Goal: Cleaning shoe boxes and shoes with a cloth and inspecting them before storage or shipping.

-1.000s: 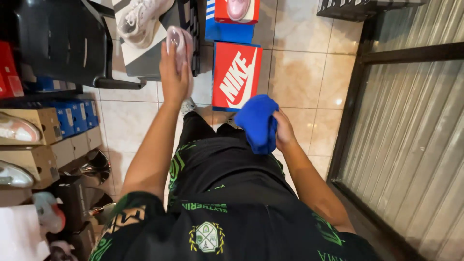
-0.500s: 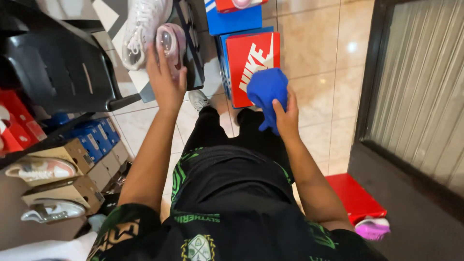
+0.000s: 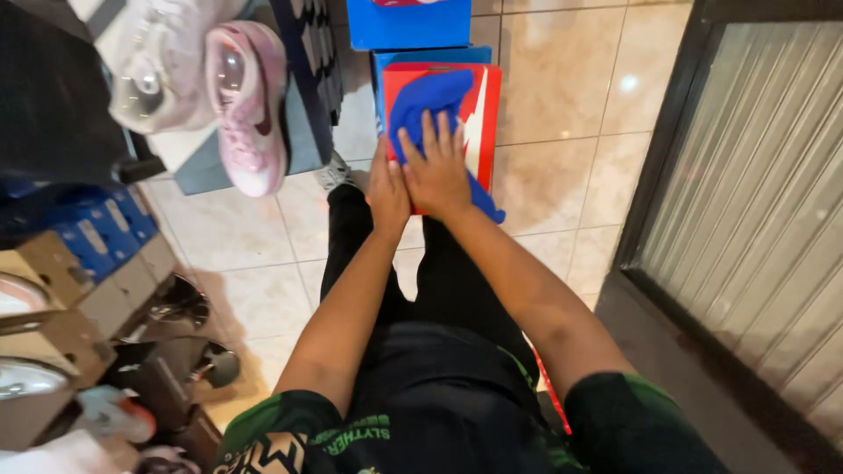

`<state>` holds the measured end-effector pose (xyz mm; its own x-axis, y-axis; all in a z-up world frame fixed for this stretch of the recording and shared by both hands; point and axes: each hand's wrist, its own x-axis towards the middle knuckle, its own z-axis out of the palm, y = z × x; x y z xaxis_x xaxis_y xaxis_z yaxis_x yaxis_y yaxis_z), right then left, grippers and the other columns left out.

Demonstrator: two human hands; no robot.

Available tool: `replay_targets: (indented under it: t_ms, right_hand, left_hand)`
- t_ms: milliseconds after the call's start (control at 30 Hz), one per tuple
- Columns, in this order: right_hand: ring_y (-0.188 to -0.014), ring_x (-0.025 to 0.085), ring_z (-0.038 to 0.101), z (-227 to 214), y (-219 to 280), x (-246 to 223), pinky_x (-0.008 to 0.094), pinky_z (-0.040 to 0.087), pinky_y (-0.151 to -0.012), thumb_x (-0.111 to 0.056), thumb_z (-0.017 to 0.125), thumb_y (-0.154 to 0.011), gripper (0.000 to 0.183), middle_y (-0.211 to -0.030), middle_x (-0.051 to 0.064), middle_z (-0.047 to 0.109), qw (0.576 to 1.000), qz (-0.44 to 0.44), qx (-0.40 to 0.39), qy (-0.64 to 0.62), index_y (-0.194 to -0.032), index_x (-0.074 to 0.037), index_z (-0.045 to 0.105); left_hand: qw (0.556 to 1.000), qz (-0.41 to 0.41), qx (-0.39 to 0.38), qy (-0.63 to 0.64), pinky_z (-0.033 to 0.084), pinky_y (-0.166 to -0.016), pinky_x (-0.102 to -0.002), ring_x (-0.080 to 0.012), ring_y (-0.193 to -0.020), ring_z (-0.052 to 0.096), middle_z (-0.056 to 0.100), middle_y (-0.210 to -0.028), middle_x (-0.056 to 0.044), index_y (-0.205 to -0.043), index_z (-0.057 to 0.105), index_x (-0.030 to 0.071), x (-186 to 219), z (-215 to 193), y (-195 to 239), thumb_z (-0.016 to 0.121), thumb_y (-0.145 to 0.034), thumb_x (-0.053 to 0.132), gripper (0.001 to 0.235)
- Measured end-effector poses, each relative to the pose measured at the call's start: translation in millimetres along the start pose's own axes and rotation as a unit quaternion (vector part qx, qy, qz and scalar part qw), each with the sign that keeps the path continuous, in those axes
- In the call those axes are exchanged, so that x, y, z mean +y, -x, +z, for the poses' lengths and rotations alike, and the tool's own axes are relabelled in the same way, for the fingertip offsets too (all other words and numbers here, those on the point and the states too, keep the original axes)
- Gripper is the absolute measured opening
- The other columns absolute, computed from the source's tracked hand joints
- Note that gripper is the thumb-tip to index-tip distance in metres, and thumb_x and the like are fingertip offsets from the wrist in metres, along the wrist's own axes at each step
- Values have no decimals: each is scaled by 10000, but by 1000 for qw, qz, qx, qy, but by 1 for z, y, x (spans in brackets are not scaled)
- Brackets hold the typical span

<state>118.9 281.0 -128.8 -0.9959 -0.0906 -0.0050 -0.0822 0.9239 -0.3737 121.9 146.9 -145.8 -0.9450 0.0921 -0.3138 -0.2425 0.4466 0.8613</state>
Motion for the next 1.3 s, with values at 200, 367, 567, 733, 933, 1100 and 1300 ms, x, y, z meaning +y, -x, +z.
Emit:
replay_targets:
  t_ms: [200, 367, 567, 733, 933, 1100, 1300]
  right_hand:
    - [-1527, 499, 207, -31, -6, 16, 738, 69, -1179, -317, 522, -1053, 530, -1631, 289, 298, 996, -22, -87, 0, -1553, -149, 472]
    - [-1142, 398, 566, -68, -107, 47, 638, 247, -1152, -288, 643, -956, 503, -1194, 187, 601, 996, 77, 1, 40, -1398, -63, 561]
    - [-845, 392, 678, -3, -177, 56, 519, 505, -662, -414, 577, -989, 309, -921, 119, 750, 994, 1, -109, -8, -979, -148, 734]
    - [-1068, 390, 530, -51, -125, 45, 570, 390, -840, -248, 632, -965, 337, -1175, 162, 556, 999, -41, 28, 10, -1260, -86, 616]
    - [-1508, 402, 312, -43, -32, 29, 577, 197, -1245, -273, 547, -1028, 506, -1620, 201, 356, 997, -53, 4, 59, -1513, -129, 552]
    - [-1490, 547, 221, -33, -29, 95, 650, 247, -1182, -129, 550, -1013, 545, -1638, 320, 227, 998, 33, 57, 17, -1548, -41, 491]
    - [-1429, 283, 477, 10, 20, 122, 457, 369, -1219, -212, 564, -1102, 433, -1537, 151, 515, 808, 271, 138, -504, -1515, -87, 522]
  left_hand:
    - [997, -7, 33, -71, 438, -1150, -479, -352, -1393, 527, 481, -1580, -133, -1607, 377, 184, -4, 10, 7, 391, -1144, 290, 475]
    - [986, -150, -12, -70, 498, -1051, -436, -297, -1396, 544, 478, -1597, -67, -1574, 359, 176, 41, -4, -5, 524, -945, 630, 793]
    - [985, -168, 11, -21, 432, -1133, -392, -271, -1452, 496, 470, -1605, -74, -1569, 356, 161, 39, -2, -8, 544, -965, 560, 748]
    - [991, -118, 12, -69, 447, -1084, -425, -366, -1369, 549, 495, -1583, -117, -1579, 351, 175, 24, 7, -1, 523, -1002, 544, 706]
    - [990, -71, 41, -114, 480, -1079, -447, -350, -1319, 589, 544, -1536, -103, -1572, 402, 209, 3, 13, 12, 570, -1021, 523, 656]
    - [984, -128, 26, -121, 513, -1046, -517, -381, -1239, 633, 583, -1494, -97, -1593, 372, 338, 9, 17, 9, 551, -1009, 613, 670]
    - [981, -166, 33, -93, 516, -1045, -505, -390, -1231, 635, 613, -1449, -126, -1588, 363, 365, 32, 10, 5, 574, -993, 620, 680]
